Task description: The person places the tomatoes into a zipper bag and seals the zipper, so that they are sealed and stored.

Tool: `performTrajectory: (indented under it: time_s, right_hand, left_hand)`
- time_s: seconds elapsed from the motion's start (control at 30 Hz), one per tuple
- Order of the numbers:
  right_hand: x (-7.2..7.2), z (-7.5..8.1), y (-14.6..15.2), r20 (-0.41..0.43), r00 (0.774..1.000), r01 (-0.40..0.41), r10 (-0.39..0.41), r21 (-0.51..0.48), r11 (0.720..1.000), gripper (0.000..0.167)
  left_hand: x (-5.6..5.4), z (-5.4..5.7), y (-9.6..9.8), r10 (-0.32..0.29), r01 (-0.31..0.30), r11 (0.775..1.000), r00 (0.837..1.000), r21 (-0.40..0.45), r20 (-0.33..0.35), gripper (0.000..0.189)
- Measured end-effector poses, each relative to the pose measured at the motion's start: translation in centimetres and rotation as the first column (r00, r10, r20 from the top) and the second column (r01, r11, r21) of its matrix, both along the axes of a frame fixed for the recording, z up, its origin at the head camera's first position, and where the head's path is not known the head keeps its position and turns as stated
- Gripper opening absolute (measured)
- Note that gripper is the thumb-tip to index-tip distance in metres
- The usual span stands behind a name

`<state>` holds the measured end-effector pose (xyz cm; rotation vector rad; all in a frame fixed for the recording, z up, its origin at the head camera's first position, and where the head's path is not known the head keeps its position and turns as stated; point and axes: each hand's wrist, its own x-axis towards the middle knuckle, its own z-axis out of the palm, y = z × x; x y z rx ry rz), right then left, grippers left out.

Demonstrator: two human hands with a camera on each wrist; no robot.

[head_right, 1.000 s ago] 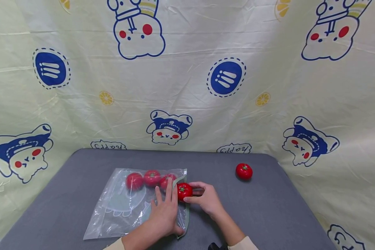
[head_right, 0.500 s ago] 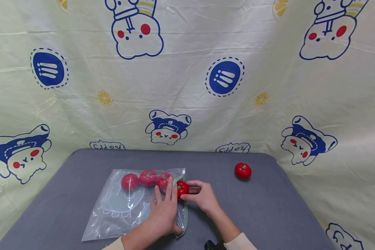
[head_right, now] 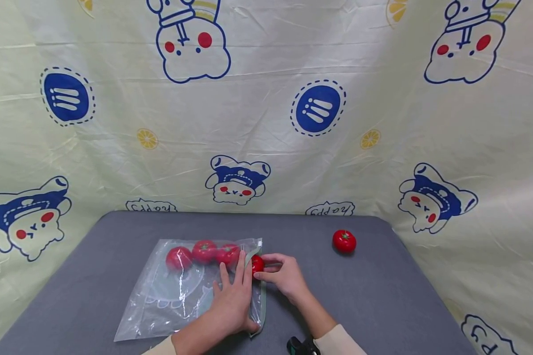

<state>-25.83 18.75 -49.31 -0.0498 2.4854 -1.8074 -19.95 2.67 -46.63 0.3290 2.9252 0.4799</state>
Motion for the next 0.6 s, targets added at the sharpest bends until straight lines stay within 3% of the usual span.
performTrajectory:
  time_s: [0.6]
  right_hand:
    - [-0.53,0.12,-0.75,-0.034,0.999,-0.015,0.015,-0.002,1.0,0.037]
  left_hand:
    - [-0.13,0.0,-0.11,-0.003,0.003,1.0,1.0,0.012,0.018,0.134]
